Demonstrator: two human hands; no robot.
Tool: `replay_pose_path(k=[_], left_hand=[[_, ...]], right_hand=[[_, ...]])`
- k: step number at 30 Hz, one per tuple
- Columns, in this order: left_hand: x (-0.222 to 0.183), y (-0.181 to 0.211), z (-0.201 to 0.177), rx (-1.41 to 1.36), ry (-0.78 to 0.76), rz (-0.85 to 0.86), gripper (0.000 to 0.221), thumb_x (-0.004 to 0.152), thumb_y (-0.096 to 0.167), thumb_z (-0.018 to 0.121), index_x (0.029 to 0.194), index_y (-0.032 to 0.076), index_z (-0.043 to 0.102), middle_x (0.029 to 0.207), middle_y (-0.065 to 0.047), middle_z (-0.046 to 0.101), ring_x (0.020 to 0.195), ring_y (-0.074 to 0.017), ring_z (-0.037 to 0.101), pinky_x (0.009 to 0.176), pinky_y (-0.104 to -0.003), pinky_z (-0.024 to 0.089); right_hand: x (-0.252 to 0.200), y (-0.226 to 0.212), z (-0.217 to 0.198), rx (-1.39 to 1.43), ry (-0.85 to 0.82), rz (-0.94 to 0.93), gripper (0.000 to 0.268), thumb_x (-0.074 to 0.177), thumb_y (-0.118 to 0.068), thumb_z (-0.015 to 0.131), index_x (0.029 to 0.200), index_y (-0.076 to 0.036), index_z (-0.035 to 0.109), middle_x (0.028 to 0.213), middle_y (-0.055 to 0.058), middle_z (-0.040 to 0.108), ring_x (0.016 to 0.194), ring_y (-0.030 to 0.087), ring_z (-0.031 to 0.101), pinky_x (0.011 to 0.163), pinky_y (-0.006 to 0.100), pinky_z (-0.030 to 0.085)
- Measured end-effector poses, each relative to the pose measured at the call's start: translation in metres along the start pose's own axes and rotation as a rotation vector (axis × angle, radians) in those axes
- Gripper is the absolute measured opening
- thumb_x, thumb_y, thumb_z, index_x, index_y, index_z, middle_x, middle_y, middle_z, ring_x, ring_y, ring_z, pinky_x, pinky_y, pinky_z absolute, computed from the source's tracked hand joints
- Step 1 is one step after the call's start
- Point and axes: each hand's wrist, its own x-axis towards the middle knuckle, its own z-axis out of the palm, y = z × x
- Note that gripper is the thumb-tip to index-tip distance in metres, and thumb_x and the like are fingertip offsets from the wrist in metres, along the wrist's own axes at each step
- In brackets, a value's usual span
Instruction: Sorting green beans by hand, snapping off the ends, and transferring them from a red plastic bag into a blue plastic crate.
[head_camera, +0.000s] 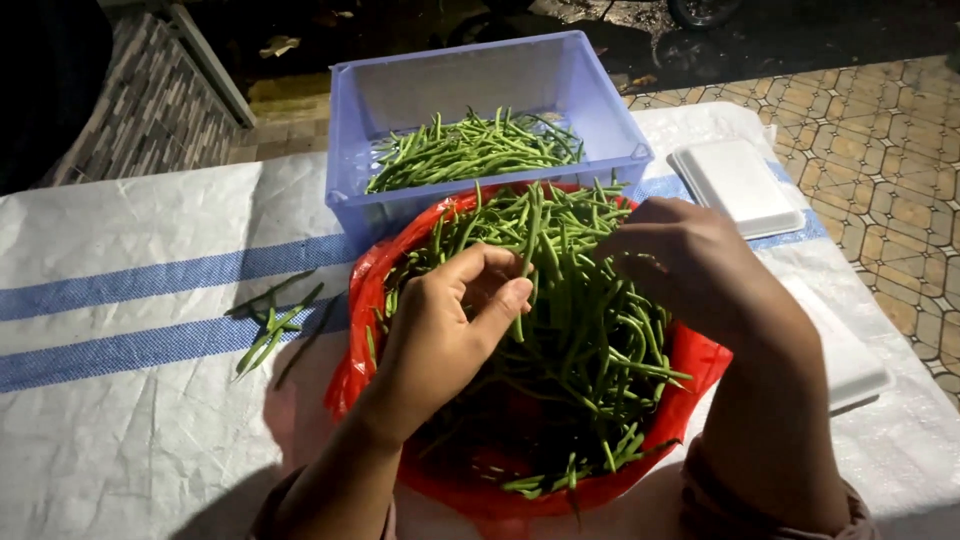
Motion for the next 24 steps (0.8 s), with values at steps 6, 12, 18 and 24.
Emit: replay_pose_path(k=[6, 12, 18, 24], left_hand=[[0.001, -0.001, -0.004, -0.04, 0.01, -0.02, 0.012, 0.095, 0.021, 0.067, 0.101, 0.012, 0.072, 0.083, 0.003, 0.078, 0.074, -0.0053, 0.073, 0.07, -0.021, 0.058], [0.001, -0.002, -0.006, -0.02, 0.07, -0.011, 0.01, 0.094, 0.022, 0.068, 0.097, 0.013, 0.07, 0.081, 0.006, 0.072, 0.069, -0.0054, 0.063, 0.065, -0.022, 0.054], [0.003, -0.012, -0.004, -0.028, 0.146, 0.104, 0.009, 0.094, 0.02, 0.069, 0.097, 0.015, 0.063, 0.089, 0.003, 0.067, 0.069, -0.0066, 0.061, 0.064, -0.024, 0.054], [0.004, -0.014, -0.004, -0.382, 0.106, 0.004, 0.01, 0.097, 0.022, 0.068, 0.098, 0.015, 0.06, 0.087, 0.005, 0.062, 0.078, -0.0066, 0.059, 0.071, -0.024, 0.052]], right_hand=[[0.005, 0.01, 0.014, -0.026, -0.011, -0.022, 0.012, 0.093, -0.014, 0.073, 0.099, -0.018, 0.081, 0.089, 0.005, 0.069, 0.074, 0.024, 0.067, 0.065, 0.038, 0.049], [-0.007, 0.014, -0.009, 0.056, -0.044, 0.051, 0.008, 0.092, -0.01, 0.071, 0.095, -0.014, 0.078, 0.1, 0.005, 0.069, 0.083, 0.021, 0.068, 0.072, 0.034, 0.051], [-0.009, -0.009, -0.025, 0.201, 0.256, 0.307, 0.009, 0.094, 0.003, 0.074, 0.101, -0.003, 0.074, 0.104, 0.007, 0.074, 0.091, 0.017, 0.069, 0.083, 0.031, 0.055], [0.0, -0.036, -0.018, 0.387, 0.461, 0.466, 0.014, 0.093, 0.003, 0.071, 0.104, -0.005, 0.073, 0.095, 0.005, 0.074, 0.088, 0.011, 0.067, 0.085, 0.026, 0.055]])
